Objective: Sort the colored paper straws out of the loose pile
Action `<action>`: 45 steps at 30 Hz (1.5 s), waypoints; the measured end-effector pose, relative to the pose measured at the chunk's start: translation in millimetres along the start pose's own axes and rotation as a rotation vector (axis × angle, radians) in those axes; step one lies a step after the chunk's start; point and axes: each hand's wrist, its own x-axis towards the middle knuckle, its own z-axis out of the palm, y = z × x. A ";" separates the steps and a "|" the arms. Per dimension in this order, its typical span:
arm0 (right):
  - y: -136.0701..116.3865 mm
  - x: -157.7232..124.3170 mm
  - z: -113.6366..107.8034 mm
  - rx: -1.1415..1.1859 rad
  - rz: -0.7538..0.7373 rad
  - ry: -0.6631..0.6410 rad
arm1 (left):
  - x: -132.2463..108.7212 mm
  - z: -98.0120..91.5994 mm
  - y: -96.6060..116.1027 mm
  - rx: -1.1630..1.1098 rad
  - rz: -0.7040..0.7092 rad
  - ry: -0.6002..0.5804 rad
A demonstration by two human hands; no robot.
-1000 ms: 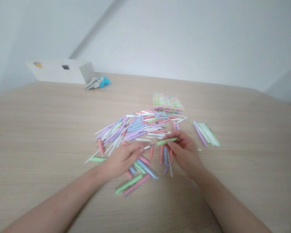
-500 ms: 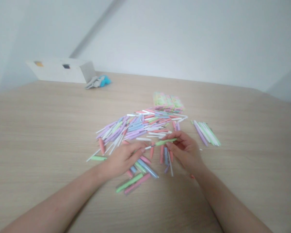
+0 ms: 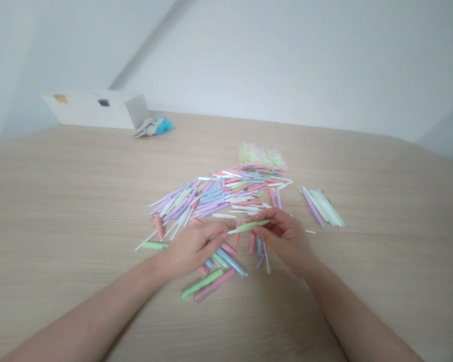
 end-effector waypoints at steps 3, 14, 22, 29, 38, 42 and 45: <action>6.2 -1.0 2.1 -0.071 0.023 -0.041 | 0.3 0.6 2.2 0.050 0.013 0.003; 4.7 -3.1 6.4 -0.235 0.025 -0.046 | 0.4 1.7 3.5 0.253 0.167 0.053; 9.4 -3.0 5.5 -0.144 0.087 -0.070 | 0.2 2.3 0.4 0.234 0.187 0.041; 7.1 -3.7 3.6 -0.084 0.060 -0.146 | 1.4 2.6 -2.4 0.212 0.185 0.051; 4.7 -4.8 6.3 -0.127 0.091 -0.153 | 2.4 1.8 -3.8 0.231 0.218 0.035; 3.5 -3.8 9.5 -0.126 0.083 -0.138 | 2.7 1.9 -4.5 0.230 0.227 0.032; 0.6 -3.4 10.7 -0.153 0.086 -0.125 | 2.6 2.7 -5.4 0.255 0.229 0.036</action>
